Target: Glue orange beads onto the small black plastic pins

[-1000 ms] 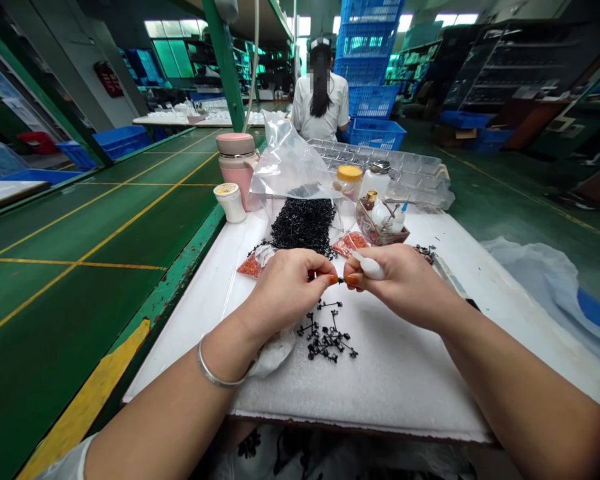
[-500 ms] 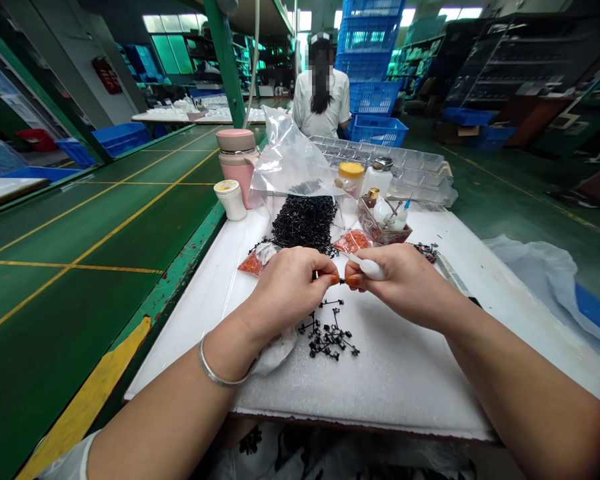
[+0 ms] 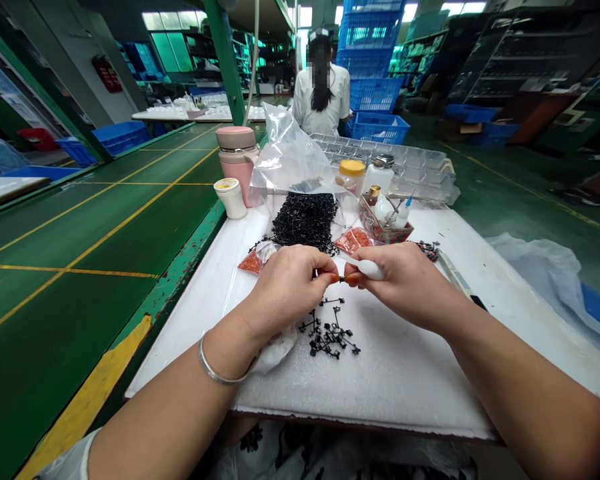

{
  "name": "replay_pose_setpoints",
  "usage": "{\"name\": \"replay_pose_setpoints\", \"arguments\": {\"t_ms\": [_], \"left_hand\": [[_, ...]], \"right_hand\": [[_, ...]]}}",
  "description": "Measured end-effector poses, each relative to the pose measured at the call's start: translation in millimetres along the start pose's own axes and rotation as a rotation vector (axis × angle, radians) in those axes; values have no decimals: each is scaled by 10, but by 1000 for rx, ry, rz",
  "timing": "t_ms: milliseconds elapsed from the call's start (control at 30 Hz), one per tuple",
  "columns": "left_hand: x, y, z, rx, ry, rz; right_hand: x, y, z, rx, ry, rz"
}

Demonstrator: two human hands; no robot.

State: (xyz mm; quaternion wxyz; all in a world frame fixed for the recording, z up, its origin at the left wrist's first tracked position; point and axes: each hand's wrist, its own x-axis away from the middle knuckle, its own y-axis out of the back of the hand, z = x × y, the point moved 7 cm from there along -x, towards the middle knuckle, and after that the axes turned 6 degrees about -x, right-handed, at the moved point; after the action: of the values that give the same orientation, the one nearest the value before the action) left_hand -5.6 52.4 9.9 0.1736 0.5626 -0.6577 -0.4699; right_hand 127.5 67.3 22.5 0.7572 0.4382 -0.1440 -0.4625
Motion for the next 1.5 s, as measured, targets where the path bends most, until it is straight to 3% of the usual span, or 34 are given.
{"name": "replay_pose_setpoints", "arguments": {"t_ms": [300,700,1367,1500], "left_hand": [[-9,-2,28,69,21,-8],[-1,61,35,246,89,-31],[-8,79,39,381,130,-44],[-8,61,59,518,162,-30]], "right_hand": [[-6,17,-5,-68,13,-43],[-25,-11,-122,-466,-110,15],[-8,81,-48,-498,-78,-66],[4,133,-73,-534,-71,-155]]}}
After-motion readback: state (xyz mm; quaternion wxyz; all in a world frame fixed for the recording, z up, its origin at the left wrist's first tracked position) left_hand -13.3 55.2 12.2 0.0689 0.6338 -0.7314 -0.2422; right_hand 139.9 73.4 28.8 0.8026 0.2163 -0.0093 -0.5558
